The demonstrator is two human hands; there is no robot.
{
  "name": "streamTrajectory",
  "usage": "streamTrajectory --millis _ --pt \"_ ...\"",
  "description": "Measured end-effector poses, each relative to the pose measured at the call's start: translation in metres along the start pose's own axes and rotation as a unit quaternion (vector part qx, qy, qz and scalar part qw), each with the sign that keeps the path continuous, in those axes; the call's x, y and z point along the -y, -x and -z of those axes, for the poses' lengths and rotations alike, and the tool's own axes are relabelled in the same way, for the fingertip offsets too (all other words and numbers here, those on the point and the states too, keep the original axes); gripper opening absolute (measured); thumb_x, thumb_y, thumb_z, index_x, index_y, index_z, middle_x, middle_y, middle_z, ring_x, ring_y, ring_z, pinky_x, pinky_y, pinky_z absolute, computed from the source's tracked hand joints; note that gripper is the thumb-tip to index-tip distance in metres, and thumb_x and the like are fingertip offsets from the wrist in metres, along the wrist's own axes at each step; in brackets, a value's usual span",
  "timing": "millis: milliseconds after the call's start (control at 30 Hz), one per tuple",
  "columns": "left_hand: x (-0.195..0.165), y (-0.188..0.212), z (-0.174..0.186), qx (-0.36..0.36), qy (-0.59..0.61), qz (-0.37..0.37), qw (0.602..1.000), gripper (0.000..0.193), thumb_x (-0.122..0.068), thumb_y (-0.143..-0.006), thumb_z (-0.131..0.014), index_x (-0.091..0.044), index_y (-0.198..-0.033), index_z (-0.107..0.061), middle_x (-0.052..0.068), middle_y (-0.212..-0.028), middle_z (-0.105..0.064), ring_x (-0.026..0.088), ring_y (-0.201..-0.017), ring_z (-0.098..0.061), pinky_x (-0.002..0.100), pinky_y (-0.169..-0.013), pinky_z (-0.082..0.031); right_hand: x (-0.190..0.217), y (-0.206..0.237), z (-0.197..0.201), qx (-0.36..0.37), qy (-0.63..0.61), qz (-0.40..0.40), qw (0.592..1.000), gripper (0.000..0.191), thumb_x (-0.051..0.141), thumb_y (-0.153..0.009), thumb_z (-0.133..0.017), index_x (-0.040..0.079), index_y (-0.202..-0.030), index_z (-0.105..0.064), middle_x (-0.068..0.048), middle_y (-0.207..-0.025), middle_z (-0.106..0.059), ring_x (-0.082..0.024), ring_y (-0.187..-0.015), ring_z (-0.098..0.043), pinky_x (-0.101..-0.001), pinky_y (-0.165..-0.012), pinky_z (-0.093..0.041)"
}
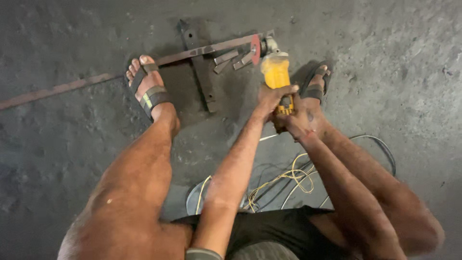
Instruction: The person uses an angle grinder to cut a long metal bar into multiple short segments. They repeatedly position the bar, cut it, and set the cut pieces aside on the floor.
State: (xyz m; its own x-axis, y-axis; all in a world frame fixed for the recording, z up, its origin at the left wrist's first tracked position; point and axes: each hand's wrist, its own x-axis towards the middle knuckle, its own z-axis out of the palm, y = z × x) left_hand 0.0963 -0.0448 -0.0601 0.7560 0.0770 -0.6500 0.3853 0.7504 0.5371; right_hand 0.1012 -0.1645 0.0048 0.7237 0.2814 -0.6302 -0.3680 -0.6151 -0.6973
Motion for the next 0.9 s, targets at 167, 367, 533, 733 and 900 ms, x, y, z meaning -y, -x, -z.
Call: streamTrajectory --millis 167,367,533,733,900 --pt "-0.008 -0.015 0.006 -0.053 -0.035 -0.011 0.998 0.038 -0.021 -0.068 -0.086 0.000 -0.096 -0.071 0.004 -0.083 -0.072 0.014 -0.070 -0.069 0.034 -0.063 -0.058 0.019 -0.013 -0.005 -0.026 0.197 -0.074 0.977 0.073 0.015 -0.074 -0.078 0.011 -0.140 -0.047 -0.007 -0.089 -0.068 -0.019 -0.072 -0.069 -0.0305 -0.060 -0.057" --pt "-0.012 -0.024 0.007 -0.040 -0.010 0.020 0.999 0.039 -0.020 -0.069 -0.085 0.001 -0.099 -0.071 0.005 -0.085 -0.070 0.015 -0.070 -0.067 0.035 -0.062 -0.057 0.002 -0.036 -0.005 0.027 0.000 -0.007 1.000 0.074 0.010 -0.074 -0.071 0.006 -0.142 -0.043 -0.010 -0.089 -0.065 -0.019 -0.068 -0.064 -0.0325 -0.056 -0.053" --pt "-0.019 -0.027 0.006 -0.025 0.009 -0.001 1.000 0.039 -0.021 -0.069 -0.084 0.001 -0.100 -0.070 0.006 -0.086 -0.071 0.016 -0.072 -0.068 0.034 -0.063 -0.057 0.000 -0.049 -0.001 0.027 0.026 -0.037 0.999 0.074 0.009 -0.075 -0.069 0.005 -0.144 -0.042 -0.010 -0.096 -0.068 -0.020 -0.075 -0.069 -0.0315 -0.060 -0.057" --pt "-0.031 -0.030 0.004 -0.027 -0.040 0.014 0.999 0.039 -0.024 -0.072 -0.082 0.002 -0.098 -0.070 0.008 -0.084 -0.071 0.017 -0.069 -0.069 0.035 -0.061 -0.057 0.043 -0.041 0.007 0.050 0.101 -0.086 0.990 0.074 0.013 -0.076 -0.065 0.007 -0.145 -0.041 -0.009 -0.102 -0.069 -0.021 -0.086 -0.071 -0.0316 -0.070 -0.058" --pt "-0.036 -0.030 0.001 -0.016 -0.004 0.006 1.000 0.040 -0.024 -0.072 -0.082 0.003 -0.099 -0.070 0.008 -0.084 -0.070 0.017 -0.070 -0.068 0.036 -0.061 -0.057 0.053 -0.040 0.007 0.056 0.127 -0.029 0.990 0.074 0.013 -0.074 -0.066 0.004 -0.144 -0.043 -0.009 -0.108 -0.069 -0.019 -0.095 -0.071 -0.0292 -0.084 -0.058"
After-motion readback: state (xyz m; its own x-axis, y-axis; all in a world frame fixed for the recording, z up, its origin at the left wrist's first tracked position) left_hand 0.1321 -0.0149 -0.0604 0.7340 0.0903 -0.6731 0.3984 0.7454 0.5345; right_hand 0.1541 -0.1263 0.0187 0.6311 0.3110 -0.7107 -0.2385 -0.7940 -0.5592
